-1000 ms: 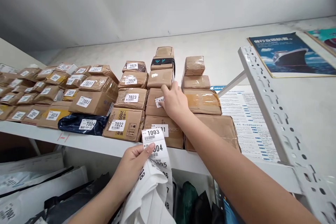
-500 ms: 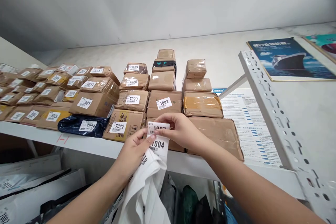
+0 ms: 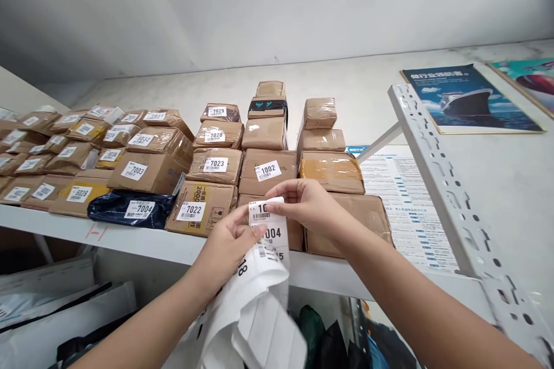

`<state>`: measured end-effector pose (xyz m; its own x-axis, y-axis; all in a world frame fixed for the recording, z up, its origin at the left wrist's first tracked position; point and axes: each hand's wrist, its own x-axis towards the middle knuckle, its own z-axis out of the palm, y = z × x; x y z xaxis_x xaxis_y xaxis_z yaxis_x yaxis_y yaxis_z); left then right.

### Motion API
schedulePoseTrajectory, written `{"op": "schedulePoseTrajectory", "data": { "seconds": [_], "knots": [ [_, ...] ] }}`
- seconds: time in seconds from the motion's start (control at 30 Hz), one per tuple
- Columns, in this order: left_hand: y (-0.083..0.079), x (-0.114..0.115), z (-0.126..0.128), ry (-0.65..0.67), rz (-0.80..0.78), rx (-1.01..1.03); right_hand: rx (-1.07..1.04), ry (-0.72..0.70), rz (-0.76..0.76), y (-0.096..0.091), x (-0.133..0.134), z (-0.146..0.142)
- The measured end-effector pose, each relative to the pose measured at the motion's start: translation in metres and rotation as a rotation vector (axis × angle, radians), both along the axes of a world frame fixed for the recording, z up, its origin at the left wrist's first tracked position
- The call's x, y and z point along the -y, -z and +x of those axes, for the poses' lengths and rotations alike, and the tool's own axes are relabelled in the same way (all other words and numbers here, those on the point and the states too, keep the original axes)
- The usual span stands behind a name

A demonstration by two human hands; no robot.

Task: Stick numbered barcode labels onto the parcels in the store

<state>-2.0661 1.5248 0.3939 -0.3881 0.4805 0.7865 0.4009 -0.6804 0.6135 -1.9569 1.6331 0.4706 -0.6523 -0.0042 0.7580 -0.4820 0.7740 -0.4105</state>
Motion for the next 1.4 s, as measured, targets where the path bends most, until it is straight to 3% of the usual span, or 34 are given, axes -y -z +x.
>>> {"op": "schedulePoseTrajectory", "data": {
  "seconds": [0.07,0.2,0.27,0.37,0.53,0.67,0.8,0.83,0.9,0.97,1.03,1.1,1.2,1.27,1.4],
  "knots": [
    [-0.002,0.0,0.001,0.005,0.03,0.051,0.002,-0.005,0.024,-0.003,0.0,-0.003],
    [-0.005,-0.003,0.001,-0.136,0.135,0.15,0.022,0.013,-0.046,-0.007,0.004,-0.008],
    [-0.006,-0.003,0.0,-0.128,0.148,0.139,-0.005,0.019,-0.034,-0.008,0.007,-0.009],
    [-0.01,-0.002,-0.005,-0.114,0.124,0.128,-0.159,0.06,0.099,-0.009,0.01,-0.01],
    [-0.02,-0.004,-0.013,-0.252,0.188,0.07,-0.508,0.182,0.365,-0.016,0.012,-0.019],
    [-0.021,-0.009,-0.01,-0.201,0.116,-0.007,-0.64,0.188,0.38,-0.048,0.015,-0.032],
    [-0.012,-0.014,-0.005,-0.313,0.053,-0.103,-0.802,0.242,0.281,-0.095,0.025,-0.035],
    [-0.01,-0.014,-0.005,-0.319,0.051,-0.112,-0.772,0.251,0.275,-0.105,0.028,-0.031],
    [-0.005,-0.013,-0.007,-0.283,0.07,-0.102,-0.512,0.239,0.347,-0.114,0.033,-0.02],
    [-0.002,-0.008,-0.01,-0.241,0.101,-0.072,-0.136,0.216,0.517,-0.112,0.036,-0.007],
    [-0.001,-0.003,-0.013,-0.258,0.131,-0.049,0.061,0.22,0.66,-0.1,0.035,0.002],
    [0.0,0.0,-0.013,-0.325,0.161,-0.039,0.036,0.22,0.681,-0.085,0.03,0.004],
    [-0.002,0.001,-0.01,-0.375,0.187,-0.018,-0.087,0.158,0.518,-0.069,0.022,-0.006],
    [-0.005,-0.001,-0.007,-0.298,0.176,0.016,-0.161,0.115,0.439,-0.062,0.018,-0.014],
    [-0.015,-0.006,-0.007,-0.087,0.128,0.142,-0.389,0.124,0.5,-0.055,0.016,-0.027]
  ]
}}
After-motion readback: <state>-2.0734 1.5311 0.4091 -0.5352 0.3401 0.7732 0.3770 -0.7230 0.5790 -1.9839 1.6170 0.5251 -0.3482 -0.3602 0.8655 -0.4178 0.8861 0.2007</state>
